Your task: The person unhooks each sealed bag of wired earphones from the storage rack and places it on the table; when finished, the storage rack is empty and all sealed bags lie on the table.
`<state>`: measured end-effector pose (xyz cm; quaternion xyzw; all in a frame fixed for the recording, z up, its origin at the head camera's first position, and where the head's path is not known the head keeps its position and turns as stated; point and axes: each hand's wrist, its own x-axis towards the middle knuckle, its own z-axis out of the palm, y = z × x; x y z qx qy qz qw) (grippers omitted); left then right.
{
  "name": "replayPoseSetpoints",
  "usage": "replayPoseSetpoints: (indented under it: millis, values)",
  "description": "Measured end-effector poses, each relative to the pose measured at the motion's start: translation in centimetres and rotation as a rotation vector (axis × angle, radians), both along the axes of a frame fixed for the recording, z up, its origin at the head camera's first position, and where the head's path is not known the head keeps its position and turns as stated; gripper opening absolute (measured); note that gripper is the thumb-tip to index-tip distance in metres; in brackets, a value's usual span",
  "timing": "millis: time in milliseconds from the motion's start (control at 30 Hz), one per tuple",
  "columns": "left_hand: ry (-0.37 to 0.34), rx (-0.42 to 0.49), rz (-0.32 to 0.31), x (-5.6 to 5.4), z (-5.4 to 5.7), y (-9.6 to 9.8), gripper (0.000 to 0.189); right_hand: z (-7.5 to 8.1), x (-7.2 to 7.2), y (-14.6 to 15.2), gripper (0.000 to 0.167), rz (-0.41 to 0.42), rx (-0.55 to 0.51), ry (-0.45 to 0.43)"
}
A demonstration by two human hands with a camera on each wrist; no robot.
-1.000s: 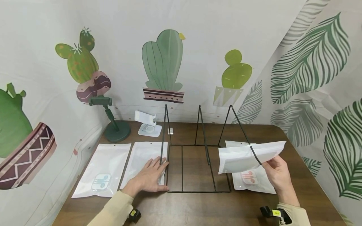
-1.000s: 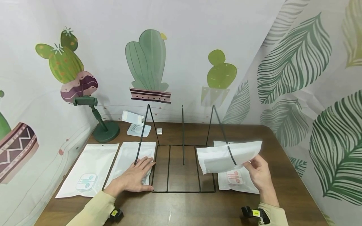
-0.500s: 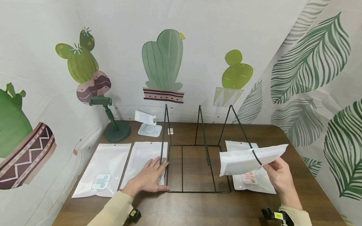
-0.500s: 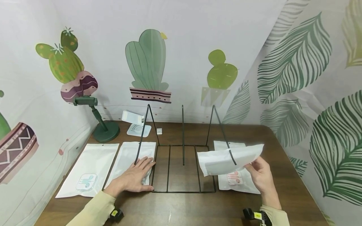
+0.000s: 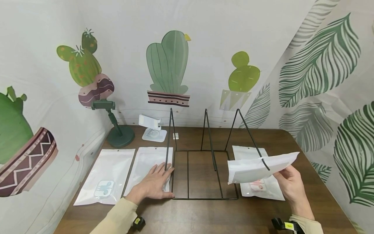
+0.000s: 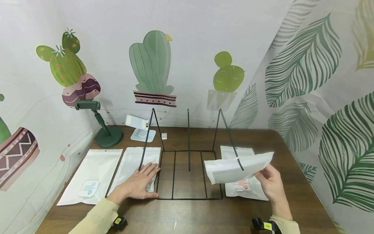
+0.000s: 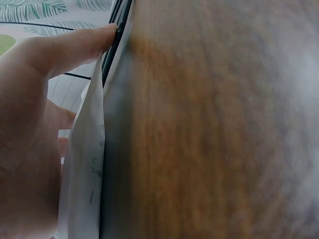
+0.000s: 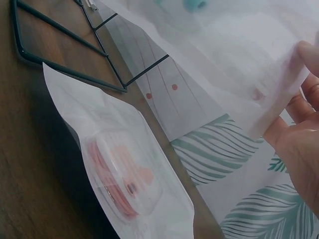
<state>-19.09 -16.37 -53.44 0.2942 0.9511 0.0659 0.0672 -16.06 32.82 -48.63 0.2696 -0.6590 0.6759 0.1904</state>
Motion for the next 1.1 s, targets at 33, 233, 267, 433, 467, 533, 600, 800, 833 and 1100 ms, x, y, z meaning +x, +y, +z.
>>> replayPoseSetpoints:
  millis: [33,233,267,433,467,533,600,800,833,1100]
  values:
    - [0.0,0.0,0.0,0.0,0.0,0.0,0.105,0.0,0.1,0.0,0.031,-0.004,0.003,-0.003]
    - [0.004,-0.007,-0.001,0.0,0.0,0.0,0.105,0.0,0.5,0.0,0.029,-0.038,0.019,-0.025]
    - [0.005,-0.008,-0.001,0.0,0.0,0.0,0.105,0.0,0.5,0.0,0.03,-0.041,0.019,-0.026]
    - [0.009,-0.007,-0.002,-0.1,-0.1,0.0,0.105,0.1,0.8,0.0,0.028,-0.015,0.008,-0.02]
    - [0.01,-0.006,-0.003,-0.1,-0.2,0.0,0.105,0.1,0.8,0.0,0.027,-0.014,0.008,-0.02]
    - [0.011,-0.005,-0.003,-0.1,-0.2,0.0,0.105,0.1,0.9,0.0,0.026,-0.013,0.003,-0.023]
    - [0.012,-0.004,-0.002,-0.1,-0.2,0.0,0.105,0.1,0.9,0.0,0.026,-0.018,0.004,-0.023]
    - [0.014,-0.006,-0.005,-0.1,0.0,0.0,0.105,0.0,1.2,0.0,0.025,-0.024,-0.004,-0.019]
    - [0.015,-0.005,-0.006,-0.1,0.0,0.0,0.105,0.0,1.2,0.0,0.025,-0.023,-0.005,-0.02]
    - [0.004,0.0,-0.004,-0.1,0.0,0.0,0.105,0.2,1.5,0.2,0.033,-0.016,0.0,-0.028]
